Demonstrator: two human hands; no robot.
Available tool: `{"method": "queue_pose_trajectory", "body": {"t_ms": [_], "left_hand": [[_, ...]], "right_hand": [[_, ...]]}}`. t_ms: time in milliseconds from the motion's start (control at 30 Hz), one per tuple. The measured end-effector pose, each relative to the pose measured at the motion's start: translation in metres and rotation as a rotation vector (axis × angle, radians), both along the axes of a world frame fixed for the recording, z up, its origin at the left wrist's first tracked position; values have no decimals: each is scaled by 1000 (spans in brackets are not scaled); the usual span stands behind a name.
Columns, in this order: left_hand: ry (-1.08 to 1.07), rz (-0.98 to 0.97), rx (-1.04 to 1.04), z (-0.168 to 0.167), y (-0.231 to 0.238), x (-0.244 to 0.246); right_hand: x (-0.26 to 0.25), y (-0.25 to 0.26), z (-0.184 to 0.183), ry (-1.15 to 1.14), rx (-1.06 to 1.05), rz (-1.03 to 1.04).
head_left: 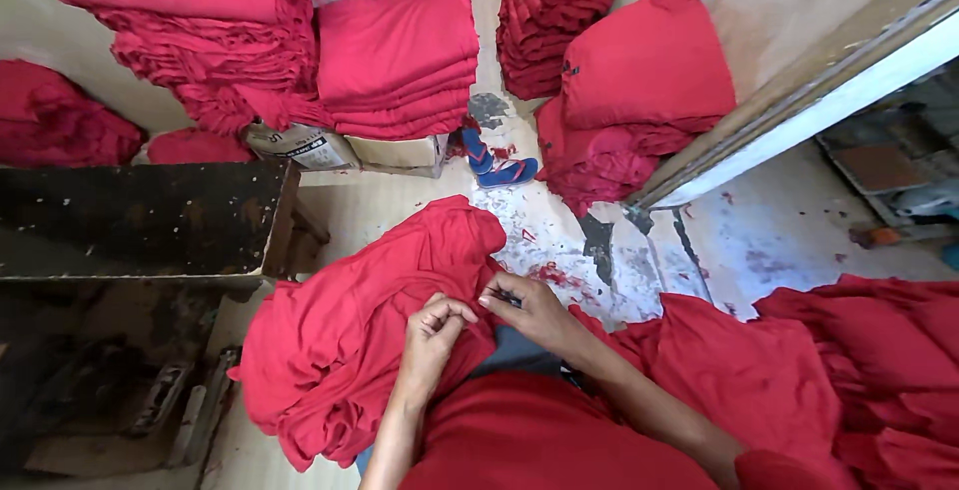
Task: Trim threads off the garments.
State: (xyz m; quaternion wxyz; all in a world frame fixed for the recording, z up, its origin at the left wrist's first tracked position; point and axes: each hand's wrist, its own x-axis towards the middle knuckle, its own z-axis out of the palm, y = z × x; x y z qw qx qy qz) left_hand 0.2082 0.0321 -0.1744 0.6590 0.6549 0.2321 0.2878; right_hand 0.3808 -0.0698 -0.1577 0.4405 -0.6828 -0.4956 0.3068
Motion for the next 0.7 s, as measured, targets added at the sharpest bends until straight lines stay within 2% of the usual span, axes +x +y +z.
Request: {"method": "queue_pose_trajectory", "body": {"t_ms": [100,200,267,500,700], "left_hand": [[118,12,141,5,-3,-7],[190,15,146,12,-7,-10],[168,21,73,12,-8,-10],[20,91,-413,17,-8,-13],[-74,85,-556,18,-9,-18]], "right_hand": [[0,-4,10,13,-72,-3],[-10,-7,19,51,-76,-3],[-20,-10,21,57,-46,24],[-23,-16,8,36,75,158],[-19,-17,19,-224,-32,-60]]}}
